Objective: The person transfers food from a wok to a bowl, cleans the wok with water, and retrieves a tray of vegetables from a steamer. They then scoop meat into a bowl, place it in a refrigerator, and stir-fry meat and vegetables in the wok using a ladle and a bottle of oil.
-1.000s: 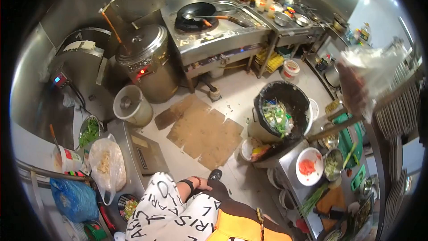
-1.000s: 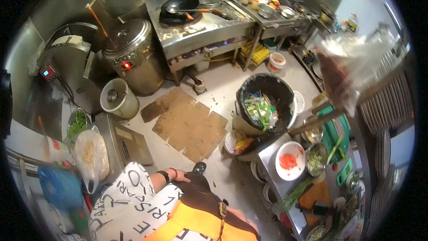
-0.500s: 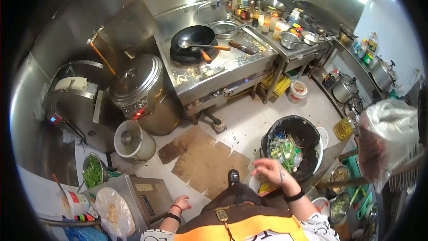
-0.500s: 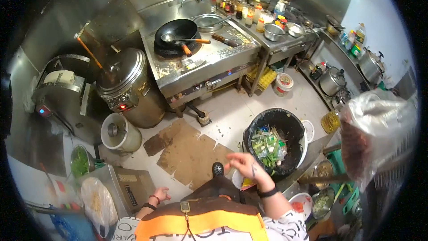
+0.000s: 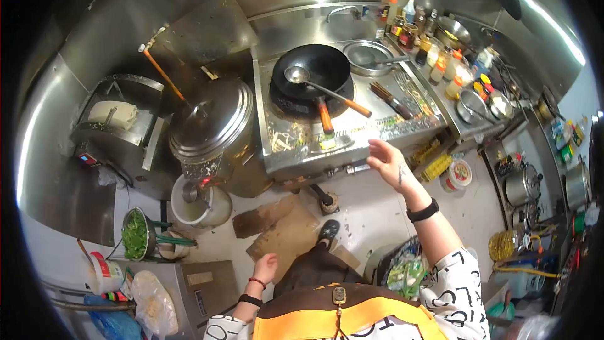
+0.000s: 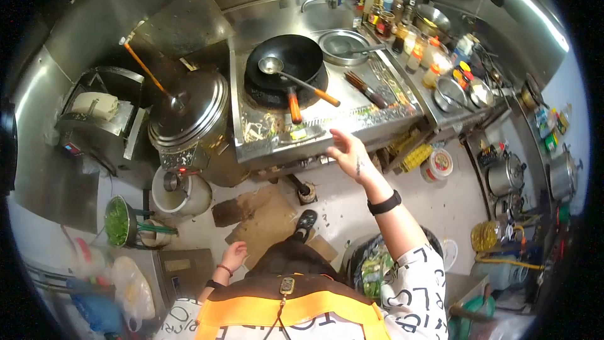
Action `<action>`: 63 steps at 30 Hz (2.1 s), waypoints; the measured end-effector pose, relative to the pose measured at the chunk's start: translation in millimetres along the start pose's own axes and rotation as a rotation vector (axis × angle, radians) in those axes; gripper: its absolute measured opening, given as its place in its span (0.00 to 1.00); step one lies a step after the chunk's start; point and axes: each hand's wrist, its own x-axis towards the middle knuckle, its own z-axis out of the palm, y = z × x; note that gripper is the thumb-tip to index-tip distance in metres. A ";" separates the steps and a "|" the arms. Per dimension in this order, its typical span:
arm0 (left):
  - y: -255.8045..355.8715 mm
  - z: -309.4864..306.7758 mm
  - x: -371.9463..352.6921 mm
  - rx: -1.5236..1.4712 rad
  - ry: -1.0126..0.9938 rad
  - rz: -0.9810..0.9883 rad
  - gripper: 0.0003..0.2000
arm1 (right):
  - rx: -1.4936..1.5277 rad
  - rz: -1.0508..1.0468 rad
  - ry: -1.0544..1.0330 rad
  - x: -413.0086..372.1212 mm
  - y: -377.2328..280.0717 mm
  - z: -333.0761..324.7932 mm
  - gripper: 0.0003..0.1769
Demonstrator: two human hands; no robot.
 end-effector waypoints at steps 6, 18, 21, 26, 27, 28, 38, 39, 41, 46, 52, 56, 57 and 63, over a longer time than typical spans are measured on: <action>166.2 45.6 154.8 -0.401 -0.224 0.197 0.14 | -0.445 0.088 0.333 167.2 87.4 -25.6 0.27; 336.3 87.8 338.9 -1.167 -0.362 -0.037 0.09 | 0.819 0.713 -0.283 230.1 30.2 -52.1 0.13; 366.1 87.4 318.8 -1.182 -0.204 -0.119 0.07 | 0.751 0.466 -0.206 208.5 3.8 -136.1 0.13; 400.3 118.7 322.3 -0.190 0.659 0.653 0.17 | 0.713 -0.018 0.110 184.0 3.3 -287.9 0.12; 444.6 128.5 304.8 -0.158 0.655 0.655 0.20 | 0.806 0.055 0.041 179.3 -7.5 -324.7 0.14; 506.5 137.9 280.0 -0.126 0.653 0.654 0.23 | 0.888 0.016 -0.090 176.7 -4.3 -359.9 0.17; 909.9 449.0 325.5 -0.382 -0.701 0.474 0.19 | 0.735 0.051 0.347 135.0 54.2 -638.9 0.19; 930.8 487.5 356.9 -0.360 -0.640 0.460 0.19 | 0.735 0.060 0.337 130.3 64.0 -657.6 0.19; 965.8 553.7 414.0 -0.248 -0.467 0.379 0.20 | 0.757 0.092 0.413 123.9 81.8 -686.8 0.19; 1008.9 643.6 495.7 -0.534 -0.360 0.069 0.13 | 0.761 0.124 0.455 111.7 116.1 -715.1 0.20; 1036.9 647.2 535.8 -0.674 -0.591 0.066 0.10 | 0.664 0.220 0.480 113.9 118.5 -734.9 0.21; 1074.6 605.6 504.0 -0.822 -0.547 0.064 0.08 | 0.605 0.222 0.530 146.1 111.7 -730.3 0.21; 1082.6 593.5 491.9 -0.805 -0.556 0.093 0.07 | 0.608 0.204 0.546 161.6 115.7 -726.8 0.21; 1116.2 514.1 456.4 -0.823 -0.644 0.242 0.05 | 0.493 0.145 0.465 314.2 160.0 -739.4 0.05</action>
